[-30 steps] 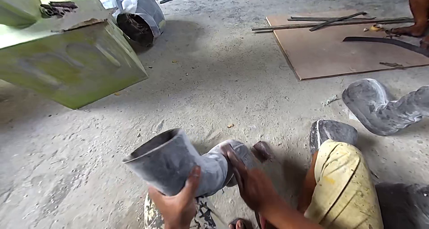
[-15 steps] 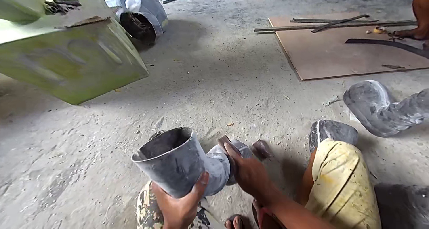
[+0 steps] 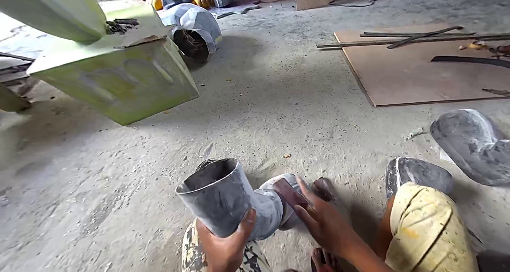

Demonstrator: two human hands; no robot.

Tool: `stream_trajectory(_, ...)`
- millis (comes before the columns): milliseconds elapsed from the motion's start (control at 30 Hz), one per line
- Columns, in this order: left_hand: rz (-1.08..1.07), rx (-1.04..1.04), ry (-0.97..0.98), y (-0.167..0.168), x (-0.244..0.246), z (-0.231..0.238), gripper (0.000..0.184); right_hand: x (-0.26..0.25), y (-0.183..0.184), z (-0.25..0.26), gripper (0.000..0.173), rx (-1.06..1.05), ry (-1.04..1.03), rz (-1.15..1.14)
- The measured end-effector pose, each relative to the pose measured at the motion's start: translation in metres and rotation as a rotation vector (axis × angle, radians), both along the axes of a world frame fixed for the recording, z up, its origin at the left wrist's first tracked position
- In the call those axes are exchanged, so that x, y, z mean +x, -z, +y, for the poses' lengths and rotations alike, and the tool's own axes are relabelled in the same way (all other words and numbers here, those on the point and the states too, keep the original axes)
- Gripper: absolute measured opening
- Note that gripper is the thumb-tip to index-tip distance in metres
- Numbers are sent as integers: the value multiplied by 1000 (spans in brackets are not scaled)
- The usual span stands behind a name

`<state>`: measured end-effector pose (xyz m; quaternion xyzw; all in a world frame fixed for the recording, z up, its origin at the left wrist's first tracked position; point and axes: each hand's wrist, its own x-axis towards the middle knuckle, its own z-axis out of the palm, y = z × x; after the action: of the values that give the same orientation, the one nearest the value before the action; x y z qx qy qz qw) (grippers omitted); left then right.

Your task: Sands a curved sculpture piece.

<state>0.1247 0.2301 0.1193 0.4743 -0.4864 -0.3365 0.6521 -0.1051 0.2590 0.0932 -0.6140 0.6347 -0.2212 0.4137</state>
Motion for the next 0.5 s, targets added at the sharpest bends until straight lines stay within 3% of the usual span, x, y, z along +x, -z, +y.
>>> stream_trajectory(67,8,-8,19,2,1,0,89,-8,-6,22,74,-5,126,-120)
stream_trajectory(133,0,-17,58,3,3,0,85,-9,-12,39,62,-3,194,-263)
stream_trajectory(200,-34,-28,93,4,2,1,84,-5,-19,48,46,35,168,-419)
stream_trajectory(267,-72,-49,143,4,1,1,86,0,-19,53,37,51,85,-430)
stream_trajectory(500,-163,-119,280,5,6,2,80,7,-21,58,36,-8,261,-580)
